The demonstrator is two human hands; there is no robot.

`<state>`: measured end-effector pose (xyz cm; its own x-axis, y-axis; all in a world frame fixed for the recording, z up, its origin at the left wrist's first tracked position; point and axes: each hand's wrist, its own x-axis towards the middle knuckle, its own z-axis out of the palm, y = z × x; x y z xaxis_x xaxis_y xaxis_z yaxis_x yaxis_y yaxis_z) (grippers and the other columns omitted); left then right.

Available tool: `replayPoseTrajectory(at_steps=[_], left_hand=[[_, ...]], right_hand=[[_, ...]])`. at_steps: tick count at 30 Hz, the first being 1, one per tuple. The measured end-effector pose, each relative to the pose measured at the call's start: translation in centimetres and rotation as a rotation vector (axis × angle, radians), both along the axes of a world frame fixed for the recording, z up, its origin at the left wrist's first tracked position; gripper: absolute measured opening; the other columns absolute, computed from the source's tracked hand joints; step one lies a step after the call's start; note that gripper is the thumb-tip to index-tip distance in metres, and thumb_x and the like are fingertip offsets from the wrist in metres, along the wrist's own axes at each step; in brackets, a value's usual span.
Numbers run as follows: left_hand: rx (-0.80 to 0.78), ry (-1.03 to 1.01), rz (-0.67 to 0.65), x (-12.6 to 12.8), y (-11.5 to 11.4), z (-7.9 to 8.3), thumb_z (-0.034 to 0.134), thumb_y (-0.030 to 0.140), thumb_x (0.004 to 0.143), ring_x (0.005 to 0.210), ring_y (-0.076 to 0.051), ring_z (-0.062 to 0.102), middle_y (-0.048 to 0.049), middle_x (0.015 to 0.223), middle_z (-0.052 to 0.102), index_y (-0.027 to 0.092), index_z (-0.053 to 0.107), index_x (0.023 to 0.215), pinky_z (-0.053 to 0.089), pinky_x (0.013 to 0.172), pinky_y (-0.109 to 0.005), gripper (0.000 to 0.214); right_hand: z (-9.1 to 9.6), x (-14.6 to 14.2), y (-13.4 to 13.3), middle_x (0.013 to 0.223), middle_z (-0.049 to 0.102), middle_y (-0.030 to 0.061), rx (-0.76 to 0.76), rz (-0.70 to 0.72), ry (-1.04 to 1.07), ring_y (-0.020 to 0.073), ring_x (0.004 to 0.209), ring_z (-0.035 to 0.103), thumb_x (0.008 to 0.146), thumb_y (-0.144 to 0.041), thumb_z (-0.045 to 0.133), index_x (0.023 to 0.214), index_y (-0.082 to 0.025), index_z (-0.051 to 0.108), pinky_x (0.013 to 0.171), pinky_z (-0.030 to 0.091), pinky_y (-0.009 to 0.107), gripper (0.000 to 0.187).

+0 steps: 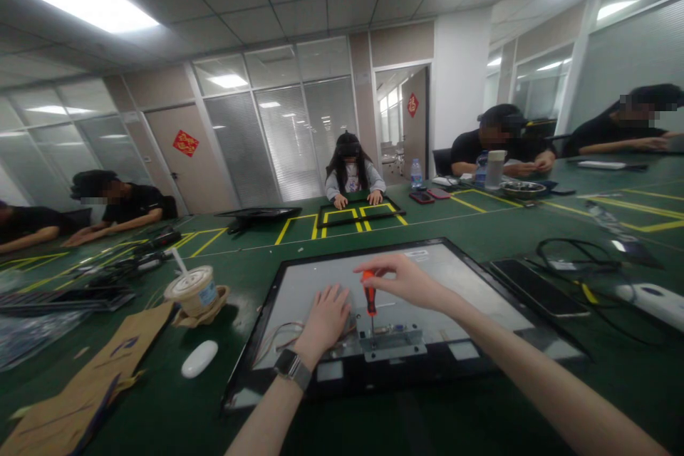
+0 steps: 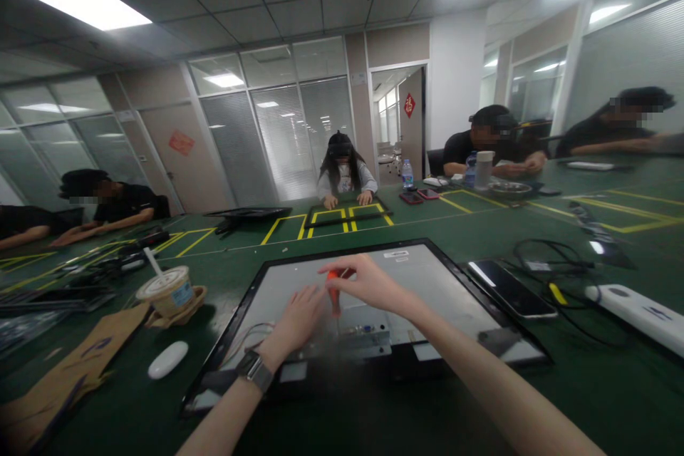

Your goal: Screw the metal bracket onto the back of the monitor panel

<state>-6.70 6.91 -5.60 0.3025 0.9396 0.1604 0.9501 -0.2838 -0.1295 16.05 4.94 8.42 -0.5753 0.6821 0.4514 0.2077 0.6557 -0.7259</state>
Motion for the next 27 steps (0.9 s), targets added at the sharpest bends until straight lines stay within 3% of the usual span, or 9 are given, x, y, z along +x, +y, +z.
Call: replayPoseTrajectory(at_steps=[7, 12, 16, 23, 27], left_hand=[[0.019, -0.005, -0.02, -0.2, 0.3, -0.7, 0.035, 0.025, 0.1, 0.138, -0.029, 0.039, -0.0117, 0.149, 0.044, 0.024, 0.041, 0.144, 0.036, 0.11, -0.055, 0.044], [0.019, -0.018, -0.032, -0.3, 0.2, -0.7, 0.033, 0.026, 0.101, 0.137, -0.029, 0.04, -0.0103, 0.149, 0.044, 0.025, 0.042, 0.142, 0.036, 0.11, -0.055, 0.043], [-0.02, -0.023, 0.001, -0.1, 0.1, -0.2, 0.032, 0.026, 0.101, 0.139, -0.029, 0.038, -0.0106, 0.15, 0.044, 0.024, 0.043, 0.142, 0.035, 0.111, -0.055, 0.043], [-0.019, 0.009, -0.029, -0.1, 0.0, 0.2, 0.032, 0.026, 0.101, 0.139, -0.028, 0.04, -0.0098, 0.15, 0.044, 0.027, 0.042, 0.144, 0.037, 0.111, -0.053, 0.044], [-0.001, 0.008, -0.028, 0.0, -0.2, 0.2, 0.031, 0.026, 0.101, 0.138, -0.028, 0.04, -0.0089, 0.15, 0.045, 0.027, 0.042, 0.144, 0.037, 0.111, -0.053, 0.044]], right_hand=[[0.7, 0.2, -0.5, 0.104, 0.076, 0.0055, -0.04, 0.093, -0.058, 0.0206, 0.093, 0.069, 0.091, -0.026, 0.057, 0.108, -0.021, 0.076, 0.085, 0.053, 0.034, 0.026], [0.1, -0.1, -0.3, 0.09, 0.069, 0.0042, 0.001, 0.062, -0.042, 0.0173, 0.079, 0.066, 0.085, -0.028, 0.067, 0.101, -0.022, 0.078, 0.074, 0.053, 0.03, 0.02], [0.0, 0.0, -0.1, 0.086, 0.068, 0.0037, 0.012, 0.023, -0.029, 0.0157, 0.075, 0.066, 0.087, -0.023, 0.062, 0.101, -0.02, 0.077, 0.076, 0.054, 0.031, 0.02], [0.8, 0.8, -0.2, 0.106, 0.074, 0.0078, -0.051, 0.157, -0.049, 0.0207, 0.095, 0.068, 0.089, -0.025, 0.06, 0.107, -0.017, 0.075, 0.087, 0.054, 0.034, 0.025], [0.3, 0.6, 0.2, 0.104, 0.074, 0.0065, -0.103, 0.156, -0.039, 0.0205, 0.092, 0.068, 0.085, -0.027, 0.066, 0.106, -0.02, 0.076, 0.079, 0.055, 0.031, 0.025]])
